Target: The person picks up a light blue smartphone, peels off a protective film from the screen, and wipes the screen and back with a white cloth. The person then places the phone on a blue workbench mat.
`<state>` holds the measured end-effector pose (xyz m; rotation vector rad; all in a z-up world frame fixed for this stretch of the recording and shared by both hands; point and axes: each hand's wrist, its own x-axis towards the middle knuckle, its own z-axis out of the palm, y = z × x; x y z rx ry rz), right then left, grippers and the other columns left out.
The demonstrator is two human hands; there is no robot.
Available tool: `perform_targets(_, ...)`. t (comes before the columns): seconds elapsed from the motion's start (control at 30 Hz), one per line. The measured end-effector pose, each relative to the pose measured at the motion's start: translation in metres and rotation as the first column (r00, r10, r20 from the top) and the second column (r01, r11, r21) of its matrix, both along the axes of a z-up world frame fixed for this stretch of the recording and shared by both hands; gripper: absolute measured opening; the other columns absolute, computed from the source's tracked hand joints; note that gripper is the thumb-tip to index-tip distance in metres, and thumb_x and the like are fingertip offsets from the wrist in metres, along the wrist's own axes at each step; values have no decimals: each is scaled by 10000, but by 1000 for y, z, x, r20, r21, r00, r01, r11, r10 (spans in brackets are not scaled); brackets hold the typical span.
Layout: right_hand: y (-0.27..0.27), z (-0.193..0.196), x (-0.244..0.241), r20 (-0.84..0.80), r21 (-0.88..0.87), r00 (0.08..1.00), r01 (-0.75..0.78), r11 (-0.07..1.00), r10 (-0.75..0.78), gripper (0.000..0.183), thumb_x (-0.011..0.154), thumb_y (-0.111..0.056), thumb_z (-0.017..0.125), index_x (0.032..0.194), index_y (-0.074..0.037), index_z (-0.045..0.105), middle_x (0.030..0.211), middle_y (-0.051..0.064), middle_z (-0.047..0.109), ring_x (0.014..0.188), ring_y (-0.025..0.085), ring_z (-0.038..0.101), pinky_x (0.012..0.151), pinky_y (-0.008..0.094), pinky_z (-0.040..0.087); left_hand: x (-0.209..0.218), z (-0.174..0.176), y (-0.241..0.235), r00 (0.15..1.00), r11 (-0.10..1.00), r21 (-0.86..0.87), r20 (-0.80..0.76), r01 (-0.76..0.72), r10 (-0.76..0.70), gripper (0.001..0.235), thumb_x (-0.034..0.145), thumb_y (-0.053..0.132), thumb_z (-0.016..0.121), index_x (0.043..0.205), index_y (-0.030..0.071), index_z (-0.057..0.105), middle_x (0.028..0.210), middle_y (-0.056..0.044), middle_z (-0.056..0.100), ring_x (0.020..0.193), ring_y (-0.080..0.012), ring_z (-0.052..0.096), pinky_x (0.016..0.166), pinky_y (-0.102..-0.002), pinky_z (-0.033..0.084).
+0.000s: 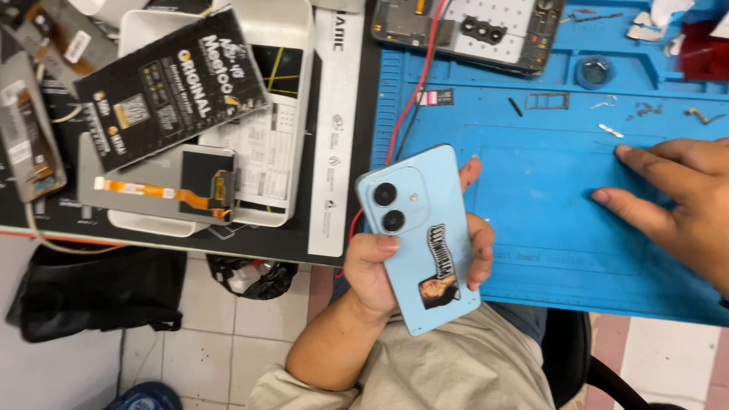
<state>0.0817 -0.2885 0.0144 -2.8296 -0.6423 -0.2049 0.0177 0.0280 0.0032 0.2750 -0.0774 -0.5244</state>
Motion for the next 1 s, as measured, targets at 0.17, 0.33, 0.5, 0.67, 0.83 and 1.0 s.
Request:
perform_targets(0.17, -11, 18, -11, 145, -177, 988, -21, 984, 48, 525, 753, -450, 856, 1103, -64, 793, 945, 77, 724, 803, 257, 663, 845, 382, 499, 1, 2, -5, 999, 1000, 19, -47, -7, 8, 1094, 754, 393, 684, 1678, 1, 249, 1034, -300, 624, 855, -332, 625, 786, -420, 511)
perform_targets(0.33, 11, 36, -6, 183, -186, 975, -90, 978, 125, 509, 684, -489, 828, 1078, -166, 831, 935, 34, 676, 777, 224, 607, 806, 371, 431, 4, 3, -7, 999, 998, 60, -41, -20, 22, 1079, 753, 402, 684, 1669, 4, 275, 1066, -315, 619, 851, -354, 617, 807, -471, 508)
perform_targets(0.5, 4, 42, -7, 183, -202, 982, -13, 979, 51, 488, 744, -497, 839, 1090, -154, 824, 944, 12, 657, 807, 219, 597, 847, 378, 423, 2, 4, -8, 997, 995, 89, -49, -48, 52, 1066, 755, 416, 680, 1656, -6, 298, 1045, -315, 618, 857, -362, 612, 783, -474, 503)
perform_targets(0.67, -12, 32, -12, 185, -205, 982, 67, 977, -28, 523, 729, -516, 849, 1056, -110, 814, 977, 32, 683, 823, 224, 619, 844, 379, 426, 3, 3, -8, 997, 993, 104, -54, -50, 55, 1074, 734, 418, 679, 1647, 2, 296, 1030, -306, 623, 852, -356, 612, 769, -472, 506)
perform_targets(0.83, -6, 31, -17, 169, -147, 984, 77, 986, -51, 538, 764, -518, 835, 1111, -108, 802, 1056, 35, 687, 901, 214, 645, 893, 380, 435, 2, 5, -10, 996, 989, 125, -29, -81, 85, 1053, 758, 430, 678, 1641, -11, 313, 1014, -314, 628, 849, -363, 618, 754, -466, 501)
perform_targets(1.0, 7, 36, -15, 157, -107, 987, 56, 993, -38, 522, 760, -491, 828, 1108, -103, 819, 1050, 38, 694, 846, 211, 637, 865, 399, 429, 4, 7, -11, 995, 984, 154, -39, -89, 96, 1046, 749, 438, 680, 1627, -2, 320, 1032, -301, 627, 869, -371, 626, 750, -466, 500)
